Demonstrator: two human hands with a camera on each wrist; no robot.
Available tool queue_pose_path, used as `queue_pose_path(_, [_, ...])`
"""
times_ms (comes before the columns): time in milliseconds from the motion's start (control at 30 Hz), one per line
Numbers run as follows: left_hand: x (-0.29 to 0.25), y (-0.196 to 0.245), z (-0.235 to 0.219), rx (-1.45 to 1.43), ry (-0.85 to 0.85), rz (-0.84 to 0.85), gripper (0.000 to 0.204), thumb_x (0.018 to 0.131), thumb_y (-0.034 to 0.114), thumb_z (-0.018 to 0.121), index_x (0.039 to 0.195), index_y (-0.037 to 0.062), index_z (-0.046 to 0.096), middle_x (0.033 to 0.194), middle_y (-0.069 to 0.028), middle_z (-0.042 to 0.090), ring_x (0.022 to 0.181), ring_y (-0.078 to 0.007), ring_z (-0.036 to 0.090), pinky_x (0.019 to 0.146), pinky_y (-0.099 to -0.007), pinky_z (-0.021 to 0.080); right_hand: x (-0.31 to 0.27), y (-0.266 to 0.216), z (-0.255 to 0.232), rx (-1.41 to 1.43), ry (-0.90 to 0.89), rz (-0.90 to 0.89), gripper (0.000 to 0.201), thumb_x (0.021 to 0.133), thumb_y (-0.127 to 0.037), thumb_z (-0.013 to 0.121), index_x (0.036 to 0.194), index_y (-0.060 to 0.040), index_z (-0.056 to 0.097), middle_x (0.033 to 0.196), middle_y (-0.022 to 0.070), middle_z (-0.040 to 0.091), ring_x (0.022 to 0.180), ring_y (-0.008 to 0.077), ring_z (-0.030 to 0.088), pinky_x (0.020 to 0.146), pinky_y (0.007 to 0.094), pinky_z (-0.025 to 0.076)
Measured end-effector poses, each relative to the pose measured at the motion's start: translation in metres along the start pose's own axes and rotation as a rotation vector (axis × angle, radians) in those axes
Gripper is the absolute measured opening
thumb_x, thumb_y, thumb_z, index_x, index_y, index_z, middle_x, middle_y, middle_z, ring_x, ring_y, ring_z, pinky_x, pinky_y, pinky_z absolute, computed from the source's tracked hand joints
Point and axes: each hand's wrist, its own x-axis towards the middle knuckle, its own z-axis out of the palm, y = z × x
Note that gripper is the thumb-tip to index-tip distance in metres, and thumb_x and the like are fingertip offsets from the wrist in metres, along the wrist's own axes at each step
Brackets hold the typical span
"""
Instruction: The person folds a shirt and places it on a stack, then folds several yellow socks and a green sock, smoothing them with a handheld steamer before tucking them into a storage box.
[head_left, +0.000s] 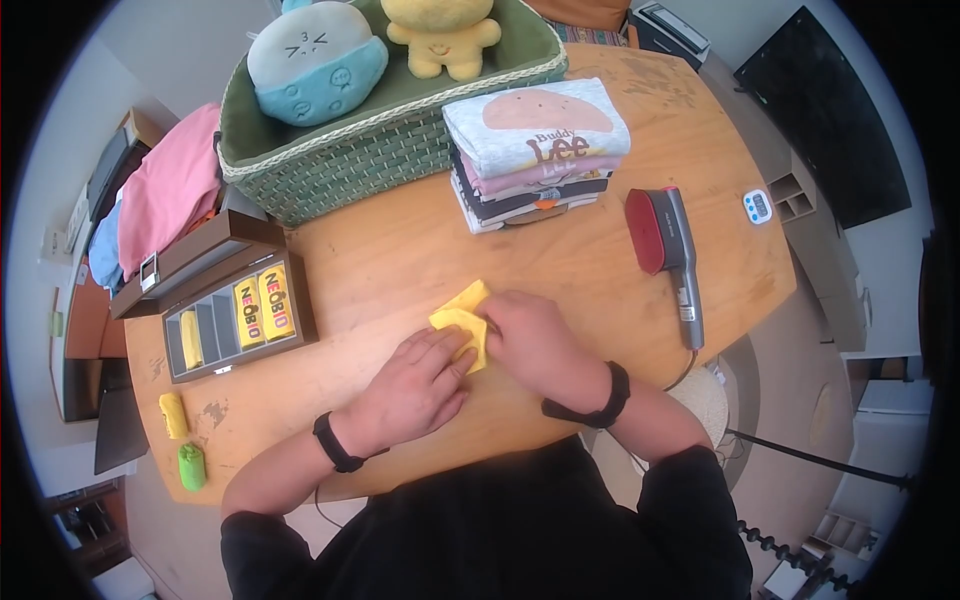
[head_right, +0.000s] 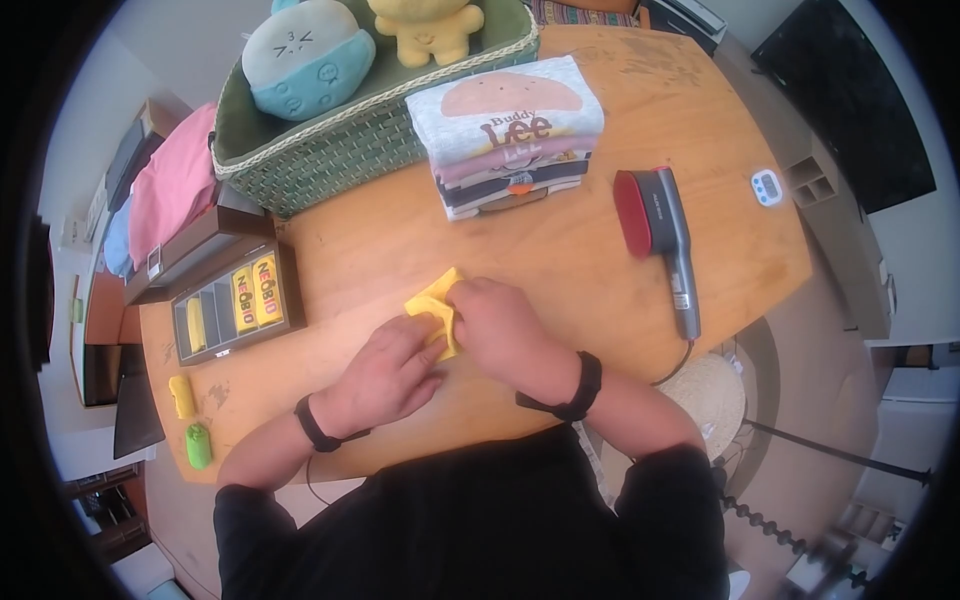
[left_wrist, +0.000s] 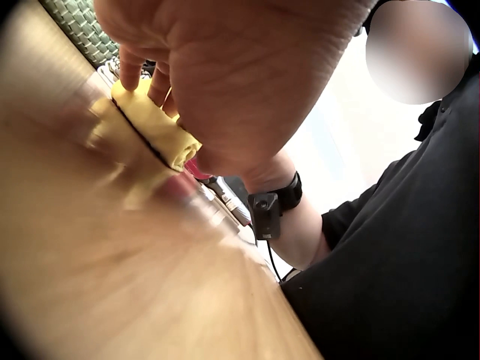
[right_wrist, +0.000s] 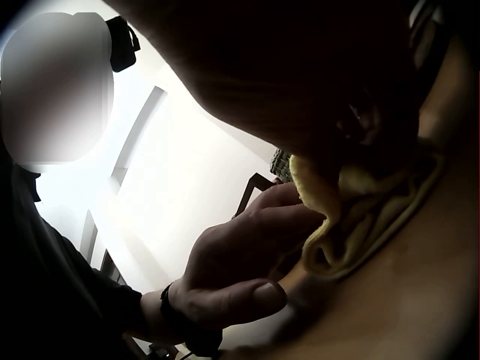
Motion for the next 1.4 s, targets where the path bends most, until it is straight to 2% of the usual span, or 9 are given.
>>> queue_pose_path(167, [-0.004,-0.001,0.002,-0.012,0.018,-0.012,0.046,0.085,0.014,0.081,0.125,-0.0025,0.068,0.132,-0.0227,0.062,0.123,-0.0436,0.061,0.109,-0.0508,0.051,0.004,-0.002,0.007,-0.147,-0.088,0.053,0.019,0.084,-0.002,0.067,0.103,0.0019,0.067,0.097,0.0228,0.069,0.092,0.0426,0.07,0.079,0.0519,0.056])
queue_pose_path(433, [-0.012,-0.005,0.009,-0.07,0.061,-0.068,0.039,0.086,0.011,0.081,0.121,-0.001,0.068,0.119,-0.0195,0.063,0.108,-0.0405,0.063,0.095,-0.0478,0.056,0.01,-0.007,0.003,-0.092,-0.061,0.158,0.015,0.1,-0.014,0.063,0.101,0.0002,0.059,0.091,0.0266,0.07,0.08,0.0465,0.069,0.07,0.0557,0.054])
queue_pose_path(567, [-0.005,0.001,0.01,-0.066,0.109,-0.131,0.036,0.087,0.015,0.081,0.115,-0.003,0.067,0.116,-0.0198,0.062,0.109,-0.0401,0.062,0.096,-0.0458,0.056,0.008,-0.006,0.006,-0.112,-0.068,0.155,0.018,0.101,-0.016,0.065,0.102,0.0004,0.058,0.092,0.0252,0.07,0.083,0.0452,0.069,0.071,0.0545,0.054])
queue_pose_path(767, [0.008,0.008,0.009,-0.041,0.136,-0.192,0.037,0.085,0.021,0.085,0.107,-0.0002,0.065,0.109,-0.0201,0.062,0.096,-0.0399,0.061,0.084,-0.0468,0.055,0.009,-0.003,0.01,-0.135,-0.045,0.076,0.021,0.099,-0.019,0.069,0.102,0.0,0.061,0.096,0.0235,0.07,0.088,0.043,0.07,0.075,0.0523,0.055])
queue_pose_path(967, [0.022,0.004,0.021,-0.006,0.189,-0.281,0.022,0.084,0.01,0.077,0.094,0.0,0.06,0.094,-0.0194,0.061,0.087,-0.0404,0.059,0.076,-0.0498,0.052,0.009,0.0,0.007,-0.09,0.022,0.058,0.023,0.098,-0.021,0.072,0.095,0.0003,0.063,0.086,0.019,0.07,0.079,0.0408,0.068,0.071,0.0487,0.054])
queue_pose_path(1033, [0.023,0.005,0.019,0.018,0.158,-0.288,0.015,0.085,0.007,0.071,0.094,-0.0012,0.062,0.092,-0.0195,0.061,0.087,-0.0386,0.061,0.079,-0.0471,0.055,0.007,-0.003,0.0,0.101,0.066,0.142,0.025,0.1,-0.023,0.073,0.094,0.0005,0.065,0.075,0.0148,0.067,0.066,0.0319,0.063,0.064,0.0417,0.051])
queue_pose_path(1267, [0.021,0.002,0.022,-0.03,0.193,-0.338,0.014,0.085,0.006,0.071,0.092,-0.0013,0.061,0.09,-0.0207,0.063,0.086,-0.0411,0.063,0.078,-0.0494,0.056,0.005,-0.013,-0.002,0.342,0.123,0.198,0.026,0.103,-0.024,0.073,0.095,0.0006,0.069,0.07,0.0114,0.061,0.062,0.0165,0.054,0.059,0.035,0.046])
queue_pose_path(1333, [0.02,0.0,0.022,-0.096,0.243,-0.337,0.013,0.086,0.004,0.07,0.093,-0.0012,0.059,0.087,-0.0205,0.062,0.083,-0.0428,0.06,0.072,-0.0511,0.051,0.007,-0.015,0.0,0.263,-0.012,0.192,0.025,0.104,-0.024,0.067,0.095,-0.0002,0.068,0.084,0.0228,0.07,0.078,0.0436,0.069,0.071,0.0488,0.054])
queue_pose_path(1400, [0.018,0.003,0.01,-0.155,0.199,-0.453,0.013,0.088,0.005,0.07,0.093,-0.002,0.06,0.088,-0.0219,0.062,0.082,-0.0425,0.061,0.073,-0.0507,0.052,0.008,-0.01,0.01,0.177,-0.014,0.169,0.027,0.104,-0.025,0.066,0.094,-0.0001,0.068,0.084,0.0232,0.071,0.079,0.044,0.069,0.071,0.0499,0.054])
